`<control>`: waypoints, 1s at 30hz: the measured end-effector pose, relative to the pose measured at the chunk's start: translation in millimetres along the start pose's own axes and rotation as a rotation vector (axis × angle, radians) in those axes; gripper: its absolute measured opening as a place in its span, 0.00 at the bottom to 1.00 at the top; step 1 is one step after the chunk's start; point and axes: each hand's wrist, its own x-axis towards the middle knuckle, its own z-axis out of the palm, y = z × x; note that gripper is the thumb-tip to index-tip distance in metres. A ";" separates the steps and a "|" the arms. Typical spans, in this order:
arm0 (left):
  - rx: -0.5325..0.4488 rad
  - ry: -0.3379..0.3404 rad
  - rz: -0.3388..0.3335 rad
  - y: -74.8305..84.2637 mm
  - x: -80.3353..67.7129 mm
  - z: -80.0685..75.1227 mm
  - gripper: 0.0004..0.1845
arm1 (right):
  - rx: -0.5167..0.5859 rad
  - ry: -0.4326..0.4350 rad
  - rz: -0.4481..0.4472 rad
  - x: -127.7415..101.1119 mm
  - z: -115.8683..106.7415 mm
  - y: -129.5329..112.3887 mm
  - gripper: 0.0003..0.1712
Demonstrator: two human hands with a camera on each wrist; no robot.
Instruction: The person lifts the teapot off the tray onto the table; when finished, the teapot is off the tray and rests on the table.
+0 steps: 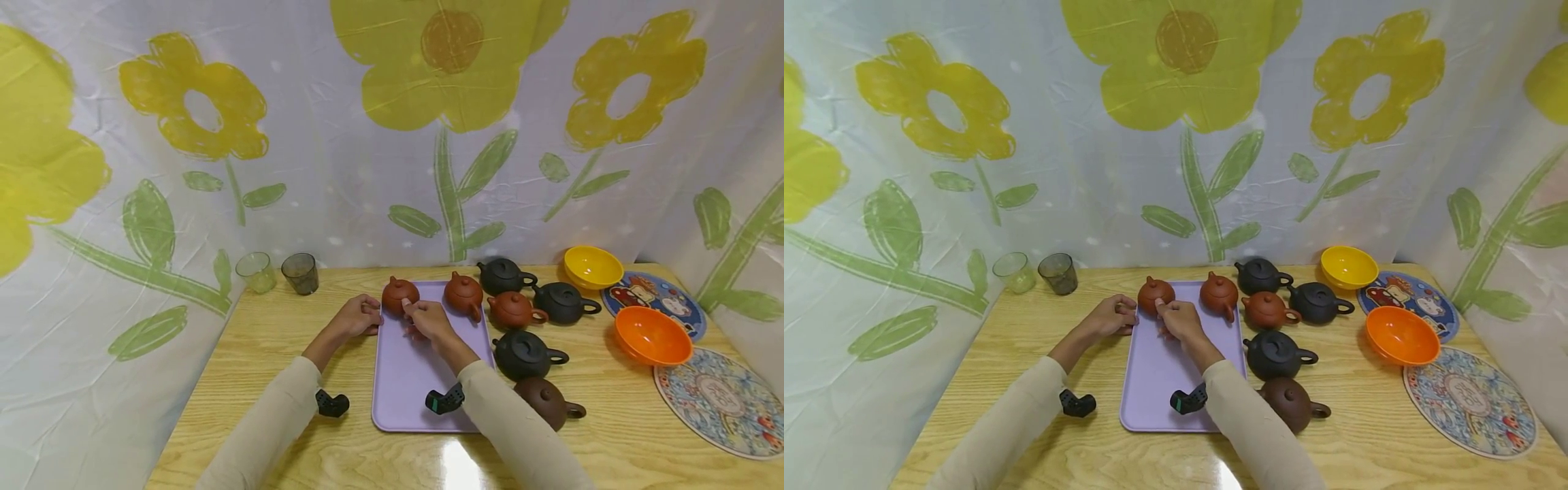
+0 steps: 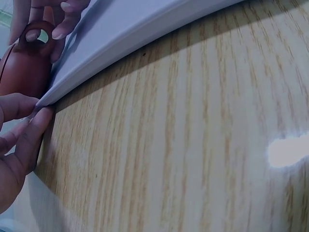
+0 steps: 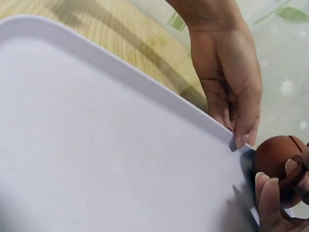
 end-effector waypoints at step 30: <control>-0.011 0.007 -0.002 0.6 1.6 1.9 0.20 | -0.162 -0.151 -0.134 -65.1 -66.4 -39.9 0.20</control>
